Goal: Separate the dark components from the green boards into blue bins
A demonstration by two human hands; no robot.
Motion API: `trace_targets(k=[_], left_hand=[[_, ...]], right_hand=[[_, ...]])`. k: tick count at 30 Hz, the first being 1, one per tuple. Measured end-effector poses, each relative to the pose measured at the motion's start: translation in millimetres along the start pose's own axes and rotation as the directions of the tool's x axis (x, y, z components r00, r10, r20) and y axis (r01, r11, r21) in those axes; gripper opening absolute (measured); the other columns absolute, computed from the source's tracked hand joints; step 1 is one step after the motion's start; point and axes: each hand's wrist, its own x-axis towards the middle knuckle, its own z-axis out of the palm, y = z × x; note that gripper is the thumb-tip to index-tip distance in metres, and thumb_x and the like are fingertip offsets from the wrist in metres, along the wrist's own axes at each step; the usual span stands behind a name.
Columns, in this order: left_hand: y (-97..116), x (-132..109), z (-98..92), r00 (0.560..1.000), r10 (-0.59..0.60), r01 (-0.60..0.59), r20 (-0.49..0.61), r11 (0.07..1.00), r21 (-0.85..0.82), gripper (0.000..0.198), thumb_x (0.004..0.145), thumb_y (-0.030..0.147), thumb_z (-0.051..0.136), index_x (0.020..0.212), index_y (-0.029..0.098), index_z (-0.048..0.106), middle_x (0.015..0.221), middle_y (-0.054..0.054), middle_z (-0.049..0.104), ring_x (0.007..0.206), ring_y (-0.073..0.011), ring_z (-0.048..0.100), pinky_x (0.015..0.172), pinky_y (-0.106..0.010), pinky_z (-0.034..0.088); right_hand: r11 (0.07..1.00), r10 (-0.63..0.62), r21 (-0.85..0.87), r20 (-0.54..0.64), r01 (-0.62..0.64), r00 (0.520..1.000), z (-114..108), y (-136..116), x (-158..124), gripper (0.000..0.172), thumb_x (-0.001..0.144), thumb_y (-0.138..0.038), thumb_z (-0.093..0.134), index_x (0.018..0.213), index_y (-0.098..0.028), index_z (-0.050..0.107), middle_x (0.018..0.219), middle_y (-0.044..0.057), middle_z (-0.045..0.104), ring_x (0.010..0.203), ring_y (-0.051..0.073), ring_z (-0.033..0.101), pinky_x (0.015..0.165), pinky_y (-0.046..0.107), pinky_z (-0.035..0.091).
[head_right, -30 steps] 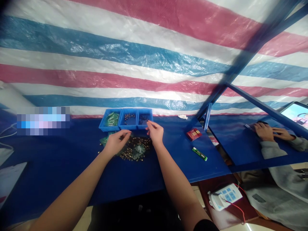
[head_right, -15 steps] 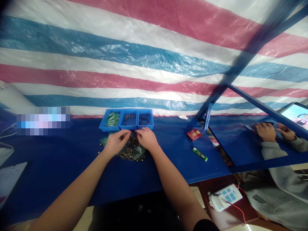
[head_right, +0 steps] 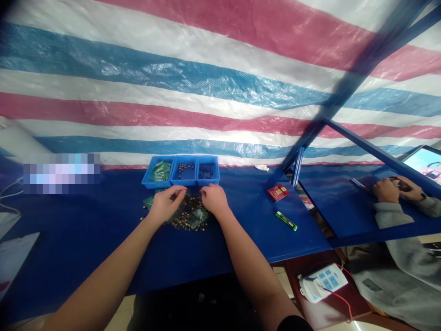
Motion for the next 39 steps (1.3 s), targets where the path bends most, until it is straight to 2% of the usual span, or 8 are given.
trace_targets(k=[5,10,15,26,30,35,39], left_hand=[[-1.2,0.3,1.0,1.0,0.014,-0.014,0.009,1.0,-0.003,0.033,0.095,0.044,0.044,0.102,0.021,0.066,0.066,0.0,0.063,0.057,-0.0136,0.058,0.052,-0.022,0.042],[-1.5,-0.4,1.5,1.0,0.013,-0.013,-0.008,1.0,0.004,0.032,0.094,0.044,0.045,0.101,0.021,0.067,0.064,0.001,0.062,0.056,-0.0129,0.057,0.053,-0.021,0.042],[-2.9,-0.2,2.1,1.0,0.012,-0.012,-0.002,1.0,0.001,0.03,0.094,0.043,0.047,0.101,0.022,0.067,0.065,0.001,0.062,0.057,-0.0127,0.058,0.053,-0.022,0.042],[-1.4,-0.2,1.2,1.0,0.014,-0.014,-0.001,1.0,0.009,0.032,0.095,0.044,0.045,0.101,0.021,0.067,0.065,0.0,0.063,0.058,-0.0133,0.058,0.053,-0.022,0.042],[-2.3,-0.3,1.3,1.0,0.021,-0.021,0.004,1.0,0.011,0.034,0.095,0.045,0.044,0.102,0.021,0.067,0.065,0.0,0.062,0.057,-0.0132,0.058,0.053,-0.022,0.041],[-2.7,0.6,1.7,0.999,0.002,-0.002,0.039,1.0,-0.012,0.035,0.093,0.047,0.047,0.11,0.021,0.065,0.067,0.001,0.063,0.059,-0.0131,0.058,0.057,-0.022,0.044],[-1.7,1.5,2.0,0.998,0.013,-0.013,0.055,1.0,-0.008,0.034,0.093,0.048,0.048,0.104,0.022,0.068,0.068,0.001,0.064,0.059,-0.0133,0.059,0.058,-0.022,0.044]], right_hand=[[1.0,0.021,0.015,0.01,-0.021,1.0,-2.3,-1.3,-1.5,0.018,0.087,-0.02,0.055,0.087,-0.021,0.073,0.088,0.007,0.067,0.085,0.021,0.059,0.077,0.03,0.043],[0.999,-0.001,0.046,-0.021,0.002,1.0,-1.1,-4.5,-3.4,0.018,0.088,-0.02,0.054,0.089,-0.02,0.072,0.094,0.009,0.066,0.092,0.021,0.059,0.081,0.029,0.045],[0.992,0.006,0.13,-0.017,-0.004,1.0,1.5,-0.1,-1.9,0.022,0.085,-0.013,0.054,0.094,-0.02,0.073,0.097,0.007,0.069,0.092,0.02,0.062,0.086,0.028,0.047],[0.972,0.017,0.234,-0.028,-0.01,0.999,3.1,0.0,-1.7,0.034,0.073,-0.002,0.054,0.096,-0.018,0.073,0.092,0.006,0.074,0.085,0.02,0.067,0.084,0.028,0.051],[0.939,-0.03,0.338,-0.118,0.069,0.993,4.0,-1.8,-2.0,0.029,0.074,-0.005,0.055,0.092,-0.019,0.073,0.091,0.005,0.074,0.082,0.019,0.067,0.082,0.029,0.052],[0.843,-0.06,0.5,-0.278,0.197,0.959,0.9,-11.9,-4.5,0.022,0.078,-0.013,0.059,0.092,-0.022,0.073,0.088,0.002,0.073,0.081,0.017,0.067,0.078,0.028,0.054],[0.795,-0.053,0.56,-0.318,0.233,0.947,-3.1,-18.3,-6.3,0.018,0.08,-0.018,0.06,0.091,-0.022,0.073,0.088,0.003,0.073,0.077,0.017,0.067,0.074,0.028,0.055]])
